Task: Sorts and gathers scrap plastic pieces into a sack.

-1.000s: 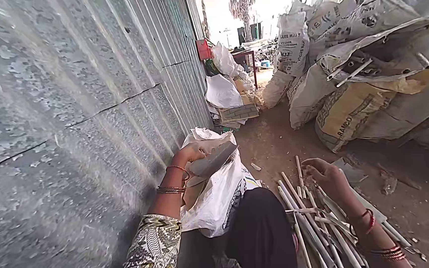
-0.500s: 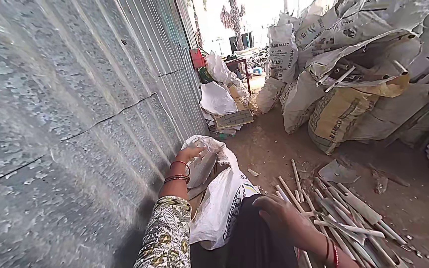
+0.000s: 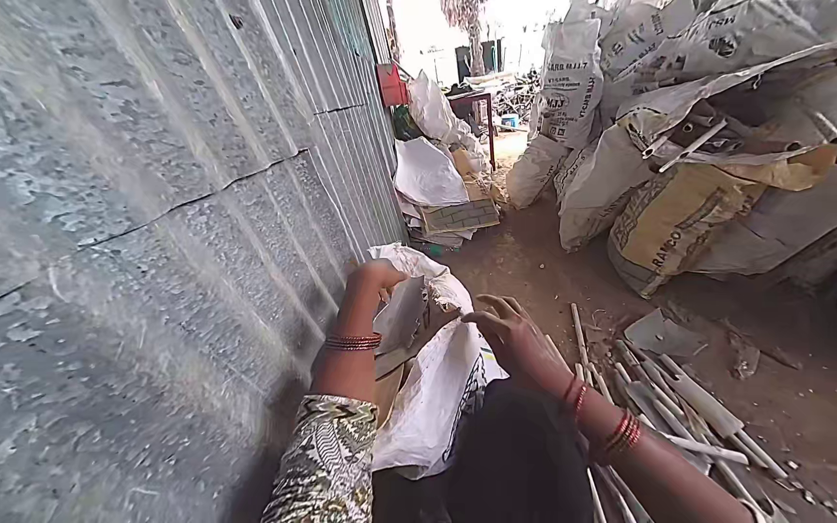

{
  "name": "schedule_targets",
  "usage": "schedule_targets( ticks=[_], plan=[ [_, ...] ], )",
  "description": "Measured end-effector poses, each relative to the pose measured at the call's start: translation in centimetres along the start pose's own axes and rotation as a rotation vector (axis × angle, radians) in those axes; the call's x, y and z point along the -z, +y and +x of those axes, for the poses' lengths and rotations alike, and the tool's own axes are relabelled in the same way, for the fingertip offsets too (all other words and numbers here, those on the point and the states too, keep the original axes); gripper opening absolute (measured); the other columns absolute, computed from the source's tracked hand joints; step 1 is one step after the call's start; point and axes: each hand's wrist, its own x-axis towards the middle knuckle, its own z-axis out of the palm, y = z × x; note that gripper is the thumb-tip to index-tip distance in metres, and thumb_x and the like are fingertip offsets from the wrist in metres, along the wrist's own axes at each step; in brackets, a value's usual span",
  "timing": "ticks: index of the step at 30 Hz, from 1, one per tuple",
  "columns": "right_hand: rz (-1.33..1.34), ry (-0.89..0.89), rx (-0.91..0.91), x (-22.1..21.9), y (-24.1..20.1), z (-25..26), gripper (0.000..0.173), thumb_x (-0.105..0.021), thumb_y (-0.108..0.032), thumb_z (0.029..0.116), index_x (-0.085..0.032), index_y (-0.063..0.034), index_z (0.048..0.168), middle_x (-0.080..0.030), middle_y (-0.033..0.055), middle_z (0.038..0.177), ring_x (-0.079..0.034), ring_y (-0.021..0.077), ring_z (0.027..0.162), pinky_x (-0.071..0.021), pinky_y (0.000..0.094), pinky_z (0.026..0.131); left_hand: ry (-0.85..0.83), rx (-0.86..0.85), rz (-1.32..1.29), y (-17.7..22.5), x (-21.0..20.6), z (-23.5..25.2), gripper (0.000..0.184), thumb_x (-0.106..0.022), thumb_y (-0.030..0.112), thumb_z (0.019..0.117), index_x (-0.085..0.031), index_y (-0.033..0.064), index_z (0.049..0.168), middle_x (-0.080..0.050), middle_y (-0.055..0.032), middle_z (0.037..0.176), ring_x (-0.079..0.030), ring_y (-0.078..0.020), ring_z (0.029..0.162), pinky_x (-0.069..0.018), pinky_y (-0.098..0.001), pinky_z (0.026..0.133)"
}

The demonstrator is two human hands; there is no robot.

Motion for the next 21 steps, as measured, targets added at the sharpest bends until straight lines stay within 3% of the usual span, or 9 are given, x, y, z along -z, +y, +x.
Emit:
schedule_targets(
  ticks=[3, 5, 7, 10, 12, 14, 15, 18, 21],
  plan=[
    [-0.075, -0.290, 0.000, -0.9, -0.6, 7.4, 0.040, -0.047, -0.042, 0.1083, -0.071, -0.0212, 0.132, -0.041, 0.0166, 0.162, -0.032, 0.0399, 0.152, -0.0267, 0.0590, 0.119, -0.038, -0.043, -0.082, -1.8, -2.7, 4.5, 0.065, -0.050, 0.045, 0.1072, -0.050, -0.0107, 0.141, -0.051, -0.0317, 0.144, -0.049, -0.0399, 0.137, -0.0357, -0.0545, 0.114],
    [-0.177, -0.465, -0.165, -1.0, -0.2, 10.3, 0.056, -0.037, -0.047, 0.1109, -0.065, -0.0068, 0.136, -0.025, 0.0127, 0.171, -0.014, 0.0369, 0.159, -0.0091, 0.0599, 0.125, 0.076, -0.211, -0.569, -2.2, -3.0, 5.8, 0.058, -0.047, 0.037, 0.1097, -0.044, -0.0094, 0.145, -0.051, -0.0291, 0.144, -0.051, -0.0348, 0.134, -0.0410, -0.0479, 0.112],
    [-0.283, -0.437, -0.368, -0.3, 0.9, 11.2, 0.061, -0.031, -0.044, 0.1124, -0.055, 0.0028, 0.145, -0.015, 0.0187, 0.172, -0.006, 0.0404, 0.160, 0.0001, 0.0615, 0.126, 0.221, -0.352, -0.960, -1.0, -1.2, 5.1, 0.051, -0.041, 0.024, 0.1119, -0.033, -0.0087, 0.150, -0.054, -0.0296, 0.140, -0.060, -0.0325, 0.123, -0.0470, -0.0425, 0.104],
    [-0.417, -0.201, -0.432, 0.7, 2.8, 10.2, 0.049, -0.034, -0.039, 0.1126, -0.055, -0.0164, 0.151, -0.014, 0.0172, 0.173, -0.008, 0.0411, 0.160, -0.0021, 0.0618, 0.126, 0.381, -0.613, -1.203, 0.2, 2.2, 1.9, 0.062, -0.039, 0.013, 0.1106, -0.005, 0.0156, 0.162, -0.048, -0.0177, 0.148, -0.066, -0.0259, 0.115, -0.0562, -0.0420, 0.093],
    [-0.457, -0.122, -0.437, 0.8, 3.4, 8.9, 0.047, -0.038, -0.034, 0.1117, -0.049, -0.0217, 0.156, -0.014, 0.0157, 0.173, -0.009, 0.0412, 0.160, -0.0048, 0.0606, 0.126, 0.407, -0.735, -1.047, 1.0, 3.9, -1.5, 0.060, -0.043, 0.013, 0.1089, -0.014, 0.0149, 0.161, -0.041, -0.0166, 0.156, -0.058, -0.0284, 0.128, -0.0512, -0.0469, 0.101],
    [-0.467, -0.044, -0.446, 0.3, 2.9, 7.5, 0.055, -0.045, -0.026, 0.1094, -0.038, -0.0021, 0.158, -0.015, 0.0246, 0.171, -0.014, 0.0468, 0.157, -0.0131, 0.0628, 0.124, 0.360, -0.711, -0.686, 1.5, 3.9, -3.7, 0.039, -0.052, 0.019, 0.1078, -0.049, 0.0028, 0.143, -0.060, -0.0205, 0.136, -0.064, -0.0308, 0.116, -0.0519, -0.0494, 0.096],
    [-0.457, 0.036, -0.398, -0.1, 2.2, 6.9, 0.053, -0.048, -0.022, 0.1076, -0.043, 0.0057, 0.153, -0.024, 0.0294, 0.166, -0.025, 0.0491, 0.153, -0.0222, 0.0637, 0.120, 0.265, -0.666, -0.461, 1.7, 3.4, -3.9, 0.032, -0.055, 0.022, 0.1070, -0.060, 0.0011, 0.130, -0.067, -0.0189, 0.121, -0.067, -0.0283, 0.104, -0.0536, -0.0475, 0.090],
    [-0.184, 0.044, -0.028, -0.7, -1.5, 4.8, 0.040, -0.053, -0.024, 0.1049, -0.063, -0.0006, 0.135, -0.061, 0.0202, 0.143, -0.055, 0.0374, 0.137, -0.0386, 0.0564, 0.114, -0.158, -0.406, 0.290, 3.1, 0.0, -2.3, 0.035, -0.055, 0.025, 0.1069, -0.065, -0.0011, 0.129, -0.067, -0.0228, 0.121, -0.064, -0.0332, 0.106, -0.0486, -0.0504, 0.092],
    [0.041, -0.400, 0.187, -1.0, -4.6, 3.0, 0.057, -0.062, -0.040, 0.1020, -0.056, -0.0006, 0.142, -0.067, 0.0220, 0.132, -0.059, 0.0372, 0.131, -0.0268, 0.0588, 0.119, -0.246, -0.273, 0.599, 3.1, -4.8, -0.5, 0.053, -0.064, 0.031, 0.1008, -0.055, -0.0055, 0.138, -0.055, -0.0302, 0.139, -0.050, -0.0470, 0.132, -0.0380, -0.0654, 0.106]
  ],
)
